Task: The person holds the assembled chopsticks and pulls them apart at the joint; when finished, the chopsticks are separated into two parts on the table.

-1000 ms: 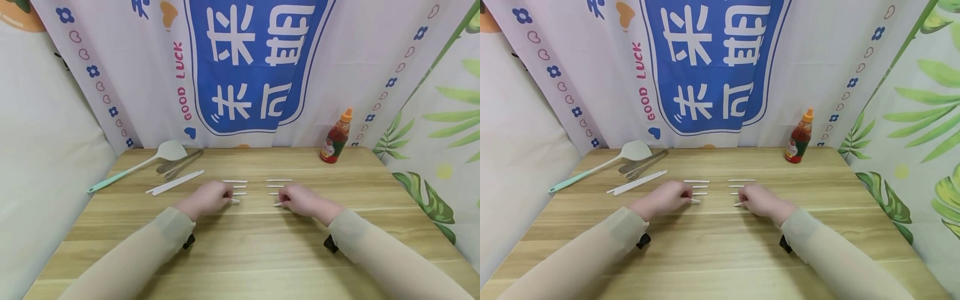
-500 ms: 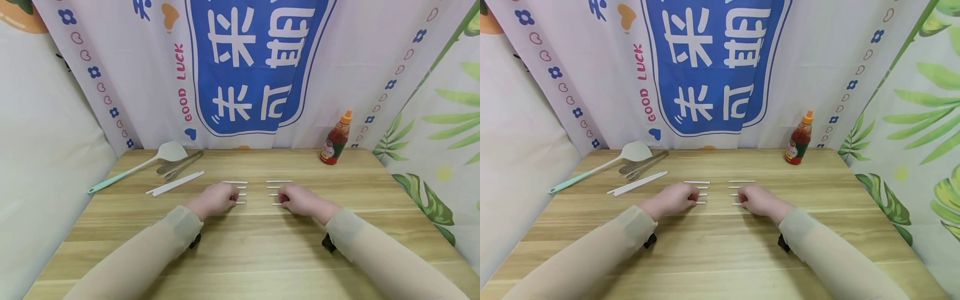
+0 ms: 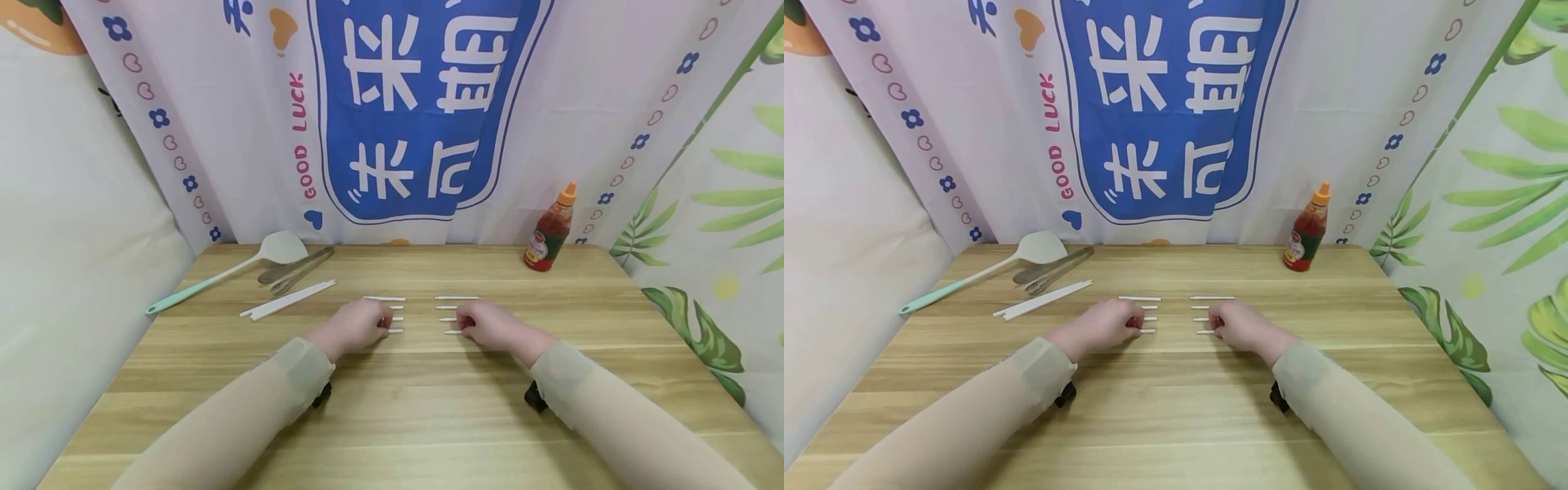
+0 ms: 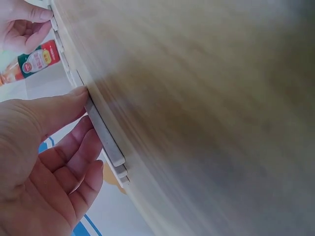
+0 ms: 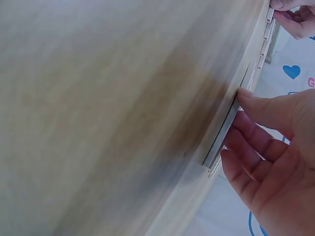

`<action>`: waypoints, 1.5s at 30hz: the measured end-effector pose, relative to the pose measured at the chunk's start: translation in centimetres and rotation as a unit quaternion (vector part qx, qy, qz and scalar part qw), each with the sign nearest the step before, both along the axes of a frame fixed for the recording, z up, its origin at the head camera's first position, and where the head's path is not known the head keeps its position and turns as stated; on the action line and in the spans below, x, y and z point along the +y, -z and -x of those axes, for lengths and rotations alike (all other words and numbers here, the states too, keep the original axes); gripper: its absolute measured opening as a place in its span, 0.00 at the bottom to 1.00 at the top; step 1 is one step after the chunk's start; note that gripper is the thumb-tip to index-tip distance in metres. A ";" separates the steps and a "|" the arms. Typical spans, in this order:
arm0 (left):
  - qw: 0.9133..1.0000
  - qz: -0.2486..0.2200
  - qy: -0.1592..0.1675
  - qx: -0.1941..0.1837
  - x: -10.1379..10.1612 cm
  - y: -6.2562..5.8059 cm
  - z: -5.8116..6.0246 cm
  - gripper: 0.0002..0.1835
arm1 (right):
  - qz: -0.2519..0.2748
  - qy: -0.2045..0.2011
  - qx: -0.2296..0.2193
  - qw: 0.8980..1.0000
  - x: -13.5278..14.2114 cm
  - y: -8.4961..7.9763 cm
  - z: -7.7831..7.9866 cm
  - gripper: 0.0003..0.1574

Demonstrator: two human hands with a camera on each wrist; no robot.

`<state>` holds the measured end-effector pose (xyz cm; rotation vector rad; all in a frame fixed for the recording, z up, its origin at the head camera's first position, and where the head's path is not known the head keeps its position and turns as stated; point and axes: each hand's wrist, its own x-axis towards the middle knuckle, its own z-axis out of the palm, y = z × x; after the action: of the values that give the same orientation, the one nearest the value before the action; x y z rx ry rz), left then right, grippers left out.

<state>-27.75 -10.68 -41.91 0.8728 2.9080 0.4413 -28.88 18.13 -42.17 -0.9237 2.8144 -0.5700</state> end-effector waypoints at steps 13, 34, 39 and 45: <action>0.994 -0.071 -0.079 0.012 -5.4 -2.1 0.4 0.05 | -0.006 -0.007 0.002 1.000 -0.4 0.0 -0.1 0.14; 0.984 0.014 -0.178 -0.003 -16.0 -1.3 0.9 0.08 | 0.001 -0.021 0.010 1.000 -0.5 0.1 0.1 0.17; 0.985 0.024 -0.169 -0.006 -15.8 -1.3 1.0 0.08 | -0.002 -0.020 0.013 1.000 -0.5 0.1 0.2 0.19; 0.989 -0.010 -0.150 0.006 -13.5 -2.6 1.0 0.08 | -0.002 -0.017 0.003 1.000 -0.4 0.3 0.3 0.16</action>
<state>-28.70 -24.15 -39.31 0.4374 3.0601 0.4859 -29.15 17.73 -42.44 -0.9736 2.7977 -0.5583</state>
